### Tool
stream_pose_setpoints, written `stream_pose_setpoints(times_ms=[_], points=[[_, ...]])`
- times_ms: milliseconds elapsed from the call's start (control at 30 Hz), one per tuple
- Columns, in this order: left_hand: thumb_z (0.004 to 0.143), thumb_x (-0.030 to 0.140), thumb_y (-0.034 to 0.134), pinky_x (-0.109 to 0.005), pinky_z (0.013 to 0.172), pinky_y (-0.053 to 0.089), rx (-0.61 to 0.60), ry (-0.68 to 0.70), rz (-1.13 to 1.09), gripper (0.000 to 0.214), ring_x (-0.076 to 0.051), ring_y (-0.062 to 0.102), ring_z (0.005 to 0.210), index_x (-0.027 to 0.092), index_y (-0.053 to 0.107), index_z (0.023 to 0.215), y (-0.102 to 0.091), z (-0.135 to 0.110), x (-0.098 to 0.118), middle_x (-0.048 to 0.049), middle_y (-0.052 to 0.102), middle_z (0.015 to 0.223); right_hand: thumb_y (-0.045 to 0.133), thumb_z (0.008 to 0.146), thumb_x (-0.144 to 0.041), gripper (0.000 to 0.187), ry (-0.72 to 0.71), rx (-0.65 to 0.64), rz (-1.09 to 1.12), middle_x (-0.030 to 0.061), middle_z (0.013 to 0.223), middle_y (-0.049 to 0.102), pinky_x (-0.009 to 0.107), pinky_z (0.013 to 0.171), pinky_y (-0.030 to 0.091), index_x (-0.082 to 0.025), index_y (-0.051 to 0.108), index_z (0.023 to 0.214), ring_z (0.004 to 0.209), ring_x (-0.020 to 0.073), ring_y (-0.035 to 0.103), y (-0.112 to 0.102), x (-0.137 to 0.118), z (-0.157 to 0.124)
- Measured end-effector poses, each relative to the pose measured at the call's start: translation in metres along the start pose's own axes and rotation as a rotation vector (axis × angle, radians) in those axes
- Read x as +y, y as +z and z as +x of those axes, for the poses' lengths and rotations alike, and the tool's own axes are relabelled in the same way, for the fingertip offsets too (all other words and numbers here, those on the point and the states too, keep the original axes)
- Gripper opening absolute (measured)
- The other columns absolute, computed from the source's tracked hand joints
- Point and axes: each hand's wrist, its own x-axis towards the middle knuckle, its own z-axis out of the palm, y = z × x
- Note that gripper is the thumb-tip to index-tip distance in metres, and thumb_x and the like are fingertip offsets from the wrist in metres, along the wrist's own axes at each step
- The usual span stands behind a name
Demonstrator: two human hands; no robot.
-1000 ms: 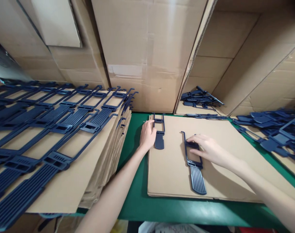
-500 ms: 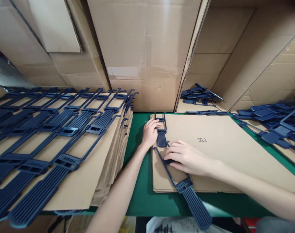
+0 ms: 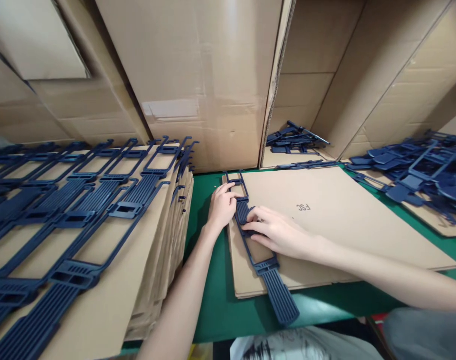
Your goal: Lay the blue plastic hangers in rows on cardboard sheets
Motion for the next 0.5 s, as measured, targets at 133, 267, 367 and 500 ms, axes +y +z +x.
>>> stream_pose_setpoints(times_ms=[133, 267, 367, 500], points=[[0.079, 0.004, 0.046, -0.035, 0.108, 0.038, 0.005, 0.011, 0.002, 0.031, -0.020, 0.053, 0.118, 0.019, 0.074, 0.082, -0.001, 0.000, 0.003, -0.0039, 0.061, 0.125, 0.052, 0.091, -0.020, 0.022, -0.005, 0.016, -0.035, 0.0112, 0.113, 0.055, 0.039, 0.088, 0.049, -0.018, 0.064, 0.109, 0.106, 0.0227, 0.052, 0.003, 0.004, 0.006], [0.079, 0.003, 0.044, -0.036, 0.103, 0.043, 0.070, -0.036, 0.018, 0.031, -0.021, 0.059, 0.108, 0.017, 0.073, 0.080, 0.000, -0.002, 0.001, -0.0062, 0.066, 0.113, 0.053, 0.090, -0.020, 0.022, -0.005, 0.038, -0.030, 0.0104, 0.114, 0.056, 0.039, 0.090, 0.048, -0.020, 0.064, 0.109, 0.107, 0.0222, 0.051, 0.011, 0.005, 0.015], [0.080, 0.003, 0.043, -0.037, 0.100, 0.045, 0.122, -0.071, 0.025, 0.031, -0.022, 0.061, 0.103, 0.015, 0.072, 0.079, 0.002, -0.003, -0.001, -0.0082, 0.067, 0.109, 0.053, 0.090, -0.020, 0.022, -0.010, 0.050, -0.036, 0.0106, 0.113, 0.057, 0.039, 0.090, 0.048, -0.018, 0.064, 0.109, 0.105, 0.0223, 0.050, 0.015, 0.004, 0.022], [0.080, 0.004, 0.043, -0.035, 0.096, 0.047, 0.139, -0.083, 0.019, 0.029, -0.023, 0.061, 0.103, 0.015, 0.070, 0.079, 0.003, -0.004, -0.002, -0.0082, 0.067, 0.109, 0.056, 0.088, -0.022, 0.021, -0.009, 0.048, -0.048, 0.0114, 0.108, 0.058, 0.039, 0.087, 0.048, -0.016, 0.065, 0.106, 0.100, 0.0231, 0.050, 0.015, 0.001, 0.030]])
